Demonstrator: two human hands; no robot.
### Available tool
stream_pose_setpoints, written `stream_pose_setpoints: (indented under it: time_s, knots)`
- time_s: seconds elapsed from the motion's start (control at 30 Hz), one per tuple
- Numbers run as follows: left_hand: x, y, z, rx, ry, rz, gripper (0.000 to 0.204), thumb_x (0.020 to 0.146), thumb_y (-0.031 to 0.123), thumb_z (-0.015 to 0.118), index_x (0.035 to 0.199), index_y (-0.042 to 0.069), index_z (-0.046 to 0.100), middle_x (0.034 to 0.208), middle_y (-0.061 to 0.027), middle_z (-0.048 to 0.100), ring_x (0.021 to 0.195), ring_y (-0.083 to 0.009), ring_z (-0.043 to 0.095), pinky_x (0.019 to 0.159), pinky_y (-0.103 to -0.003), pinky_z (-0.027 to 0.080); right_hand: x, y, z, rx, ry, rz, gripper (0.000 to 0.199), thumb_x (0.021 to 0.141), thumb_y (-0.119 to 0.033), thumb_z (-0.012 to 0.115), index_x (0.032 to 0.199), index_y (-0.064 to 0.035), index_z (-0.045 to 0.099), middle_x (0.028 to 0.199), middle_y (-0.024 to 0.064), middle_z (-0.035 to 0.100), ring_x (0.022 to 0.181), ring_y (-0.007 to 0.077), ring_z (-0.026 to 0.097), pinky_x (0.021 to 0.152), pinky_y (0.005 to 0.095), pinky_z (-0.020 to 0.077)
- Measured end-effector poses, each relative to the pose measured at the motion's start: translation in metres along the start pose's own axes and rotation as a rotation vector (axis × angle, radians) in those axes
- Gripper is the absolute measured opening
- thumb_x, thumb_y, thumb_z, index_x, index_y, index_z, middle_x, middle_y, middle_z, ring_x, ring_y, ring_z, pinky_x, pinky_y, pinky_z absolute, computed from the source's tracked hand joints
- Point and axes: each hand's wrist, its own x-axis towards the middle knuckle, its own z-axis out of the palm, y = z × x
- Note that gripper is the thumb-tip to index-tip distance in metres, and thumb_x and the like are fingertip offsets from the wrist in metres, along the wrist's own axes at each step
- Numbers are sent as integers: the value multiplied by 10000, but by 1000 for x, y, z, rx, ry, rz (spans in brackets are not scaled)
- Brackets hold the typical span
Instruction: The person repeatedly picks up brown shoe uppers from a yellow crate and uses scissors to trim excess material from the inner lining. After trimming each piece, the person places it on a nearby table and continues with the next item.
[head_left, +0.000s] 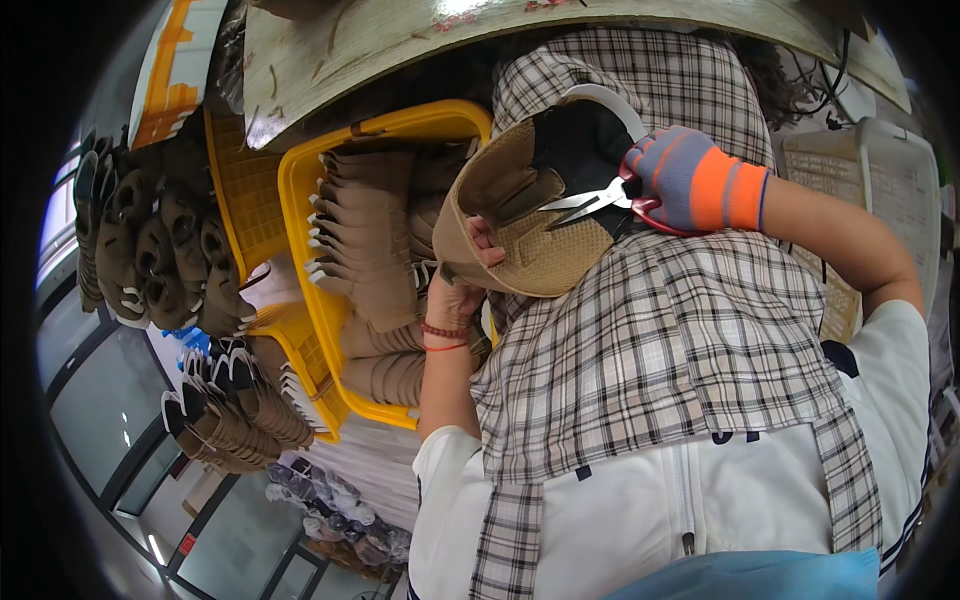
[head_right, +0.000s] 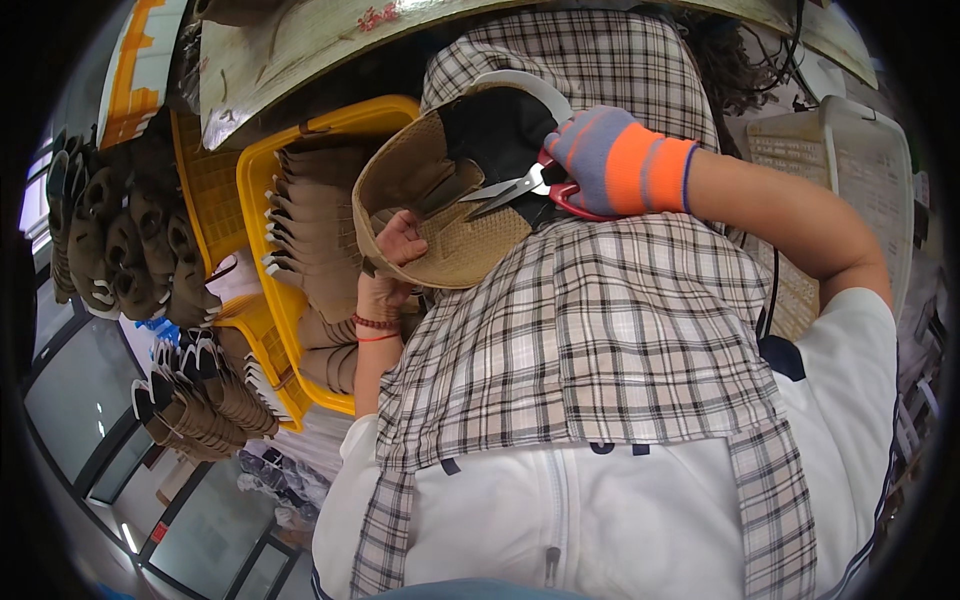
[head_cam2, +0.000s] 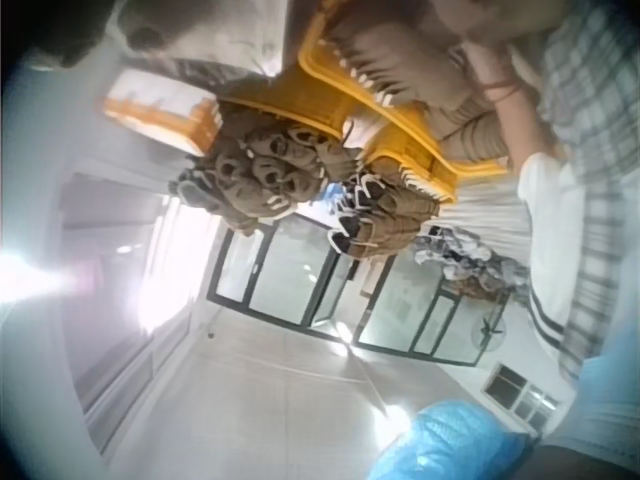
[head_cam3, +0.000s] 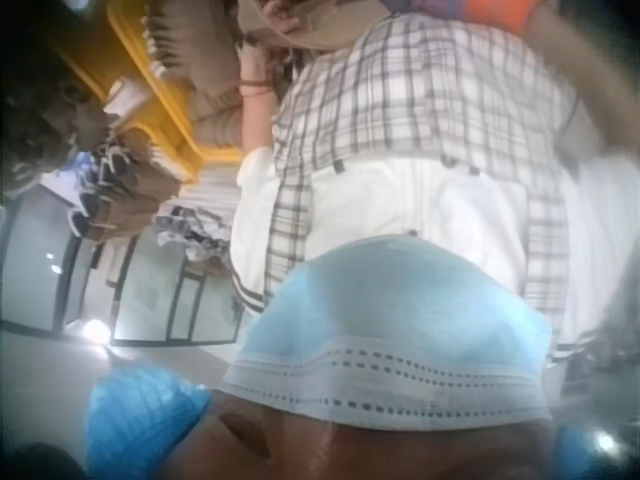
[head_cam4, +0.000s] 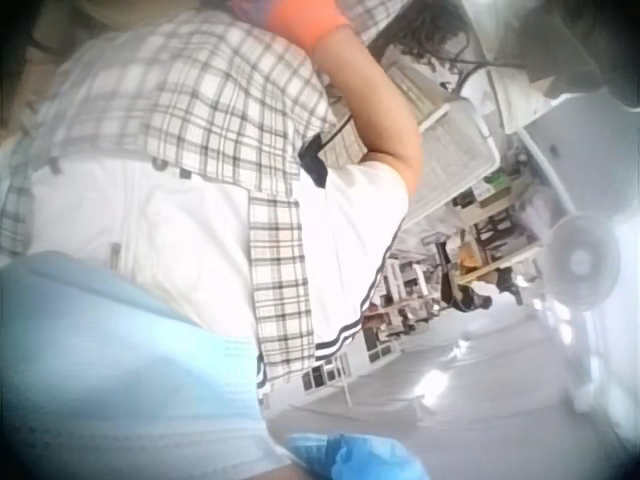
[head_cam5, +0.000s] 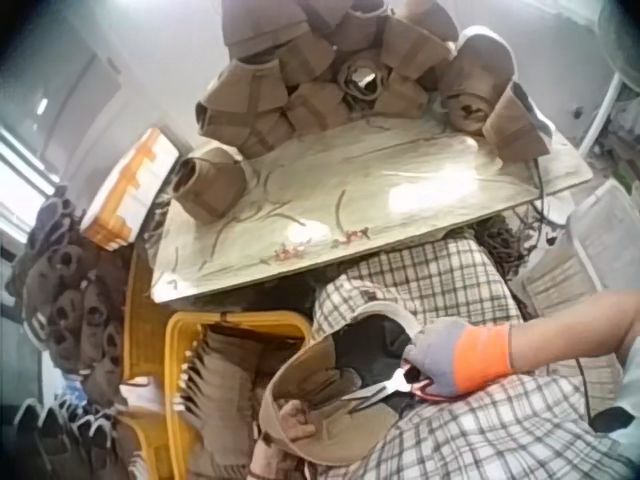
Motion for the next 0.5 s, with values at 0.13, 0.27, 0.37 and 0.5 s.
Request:
stream_pose_setpoints:
  time_s: [0.13,0.27,0.37,0.5]
  knots:
    - [-1,-6,-16,23,29,20,392,710,-74,774,1032,67,602,875,7,600,824,-107,599,717,-244,516,12,-2,3,-34,2,-57,366,706,-300,745,978,-76,644,861,94,652,808,276,625,756,374,490]
    - [-1,-9,-21,55,77,-3,341,703,-58,793,962,70,613,870,9,598,794,-106,604,686,-237,519,13,-2,3,-233,9,-87,370,700,-333,762,962,-98,647,871,84,635,825,274,616,769,369,486]
    - [-1,-7,-19,77,111,3,348,698,-54,800,976,61,624,879,1,610,797,-113,613,706,-245,530,5,5,11,-205,112,-111,371,699,-341,773,956,-105,648,873,89,624,831,276,609,781,371,482]
    - [0,-9,-21,83,136,7,384,691,-54,803,1025,34,636,940,-28,640,856,-138,635,755,-267,547,2,5,10,-89,101,-103,365,703,-337,778,949,-101,648,873,80,629,824,266,613,786,371,482]
